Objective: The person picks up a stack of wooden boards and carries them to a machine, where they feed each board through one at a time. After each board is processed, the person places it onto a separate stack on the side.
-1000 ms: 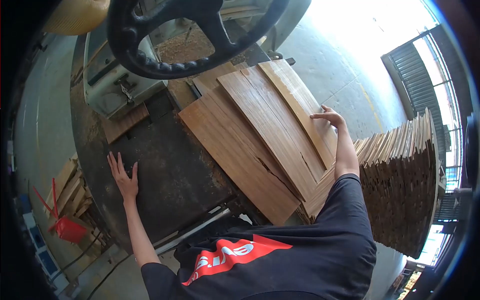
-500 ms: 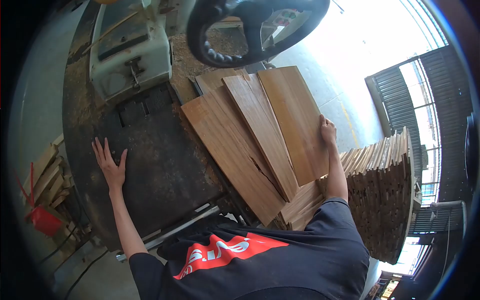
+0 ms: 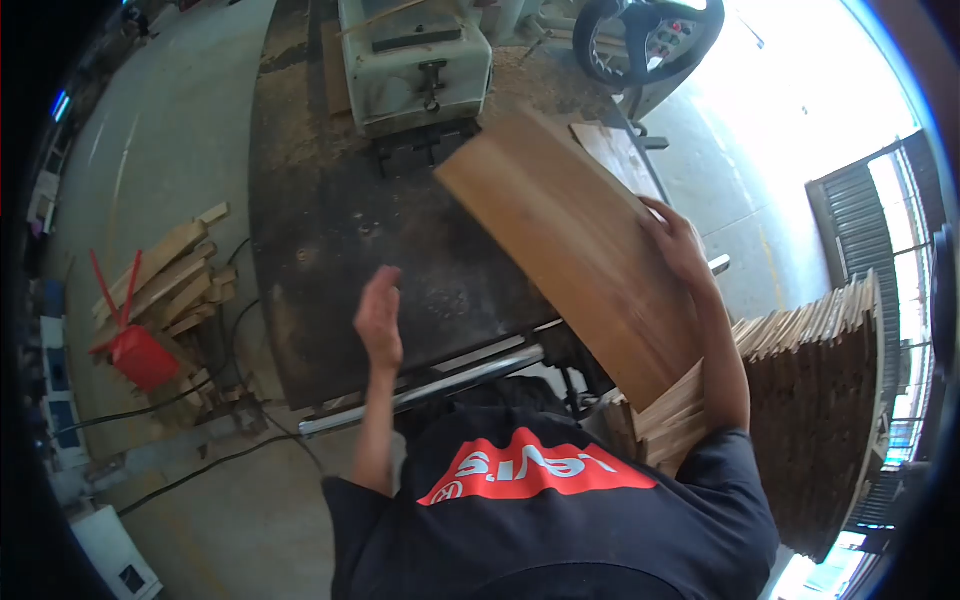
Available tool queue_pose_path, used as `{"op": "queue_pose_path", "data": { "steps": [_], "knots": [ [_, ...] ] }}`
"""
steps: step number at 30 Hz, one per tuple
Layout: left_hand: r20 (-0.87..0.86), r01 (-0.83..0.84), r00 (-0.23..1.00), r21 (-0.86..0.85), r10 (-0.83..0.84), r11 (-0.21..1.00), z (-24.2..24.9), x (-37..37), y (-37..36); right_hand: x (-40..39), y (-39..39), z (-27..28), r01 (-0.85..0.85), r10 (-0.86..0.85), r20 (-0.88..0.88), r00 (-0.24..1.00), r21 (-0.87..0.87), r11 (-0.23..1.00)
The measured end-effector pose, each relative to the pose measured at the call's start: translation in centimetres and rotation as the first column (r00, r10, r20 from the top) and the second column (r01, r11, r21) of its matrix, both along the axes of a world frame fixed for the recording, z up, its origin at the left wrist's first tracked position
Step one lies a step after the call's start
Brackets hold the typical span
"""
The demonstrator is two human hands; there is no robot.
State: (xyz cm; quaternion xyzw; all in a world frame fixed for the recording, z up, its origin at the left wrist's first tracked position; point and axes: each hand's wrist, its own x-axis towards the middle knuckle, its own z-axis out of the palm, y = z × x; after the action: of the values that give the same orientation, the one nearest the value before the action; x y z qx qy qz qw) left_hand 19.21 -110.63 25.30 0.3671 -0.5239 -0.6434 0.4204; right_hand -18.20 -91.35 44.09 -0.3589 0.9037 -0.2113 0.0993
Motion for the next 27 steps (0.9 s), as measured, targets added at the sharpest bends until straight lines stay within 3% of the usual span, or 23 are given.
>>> {"op": "queue_pose_path", "data": {
  "steps": [2,3,4,5,6,8,9,10,11,12,14,15,17,18,19,20,22,24,25,27],
  "knots": [
    [-0.235,0.240,0.957,0.305,-0.172,0.922,0.4,2.0,2.3,4.3,-2.9,0.7,-0.227,0.224,-0.037,0.974,-0.137,0.964],
    [-0.213,0.241,0.960,0.297,-0.182,0.924,0.9,3.1,2.7,6.7,-4.4,1.8,-0.252,0.252,-0.017,0.968,-0.114,0.961],
    [-0.443,0.347,0.881,0.373,-0.164,0.860,1.3,4.1,3.0,9.1,-5.7,2.8,-0.278,0.279,0.003,0.960,-0.090,0.956],
    [-0.647,0.465,0.755,0.412,-0.108,0.784,1.8,5.0,3.1,11.2,-6.8,3.5,-0.373,0.363,-0.095,0.927,-0.116,0.921],
    [-0.635,0.465,0.762,0.404,-0.124,0.787,2.2,6.3,2.7,13.1,-7.8,4.2,-0.464,0.435,-0.198,0.878,-0.130,0.876],
    [-0.871,0.457,0.454,0.046,-0.188,0.888,3.3,9.6,1.7,16.6,-9.1,5.5,-0.630,0.559,-0.330,0.761,-0.172,0.757],
    [-0.866,0.461,0.461,0.044,-0.196,0.886,5.0,10.7,1.7,17.6,-9.8,5.2,-0.625,0.553,-0.327,0.767,-0.183,0.759],
    [-0.865,0.244,0.483,0.285,0.138,0.927,7.9,11.9,1.9,18.4,-10.6,4.7,-0.774,0.634,-0.453,0.627,-0.273,0.571],
    [-0.781,0.022,0.425,0.515,0.458,0.857,9.5,13.0,2.3,19.0,-11.2,4.1,-0.883,0.660,-0.586,0.470,-0.321,0.343],
    [-0.779,0.018,0.430,0.512,0.456,0.859,9.7,13.8,2.7,19.4,-11.6,3.4,-0.881,0.658,-0.585,0.474,-0.329,0.342],
    [-0.964,0.098,0.094,0.259,0.251,0.961,10.0,15.4,3.8,19.5,-12.1,1.1,-0.925,0.676,-0.639,0.367,-0.326,0.194],
    [-0.962,0.180,0.043,0.274,0.271,0.945,9.1,17.0,4.5,19.1,-12.4,-1.0,-0.928,0.658,-0.658,0.366,-0.312,0.205],
    [-0.967,0.319,0.254,0.099,0.016,0.942,9.1,17.6,5.9,18.3,-12.1,-5.9,-0.904,0.649,-0.633,0.421,-0.348,0.248],
    [-0.840,0.416,0.470,-0.060,-0.271,0.907,10.0,17.1,6.7,17.8,-12.2,-7.8,-0.882,0.640,-0.610,0.467,-0.373,0.288],
    [-0.825,0.373,0.543,0.072,-0.155,0.925,7.7,18.2,7.4,17.2,-12.2,-9.3,-0.885,0.645,-0.609,0.460,-0.375,0.277],
    [-0.822,0.363,0.550,0.076,-0.147,0.929,6.6,17.8,8.3,16.5,-11.9,-10.8,-0.848,0.643,-0.561,0.522,-0.422,0.320],
    [-0.838,0.281,0.538,0.274,0.085,0.920,5.0,16.0,10.1,15.7,-11.0,-13.7,-0.799,0.630,-0.504,0.591,-0.475,0.369],
    [-0.442,0.130,0.897,0.221,-0.019,0.967,2.6,15.4,10.8,14.8,-9.9,-16.2,-0.641,0.541,-0.344,0.768,-0.420,0.642],
    [-0.438,0.137,0.898,0.222,-0.026,0.965,2.1,15.0,11.5,14.8,-9.3,-17.4,-0.529,0.474,-0.235,0.848,-0.418,0.738],
    [-0.290,0.169,0.953,0.260,-0.090,0.951,2.7,12.8,12.8,15.0,-7.5,-18.1,-0.433,0.362,-0.238,0.901,-0.463,0.774]
  ]
}}
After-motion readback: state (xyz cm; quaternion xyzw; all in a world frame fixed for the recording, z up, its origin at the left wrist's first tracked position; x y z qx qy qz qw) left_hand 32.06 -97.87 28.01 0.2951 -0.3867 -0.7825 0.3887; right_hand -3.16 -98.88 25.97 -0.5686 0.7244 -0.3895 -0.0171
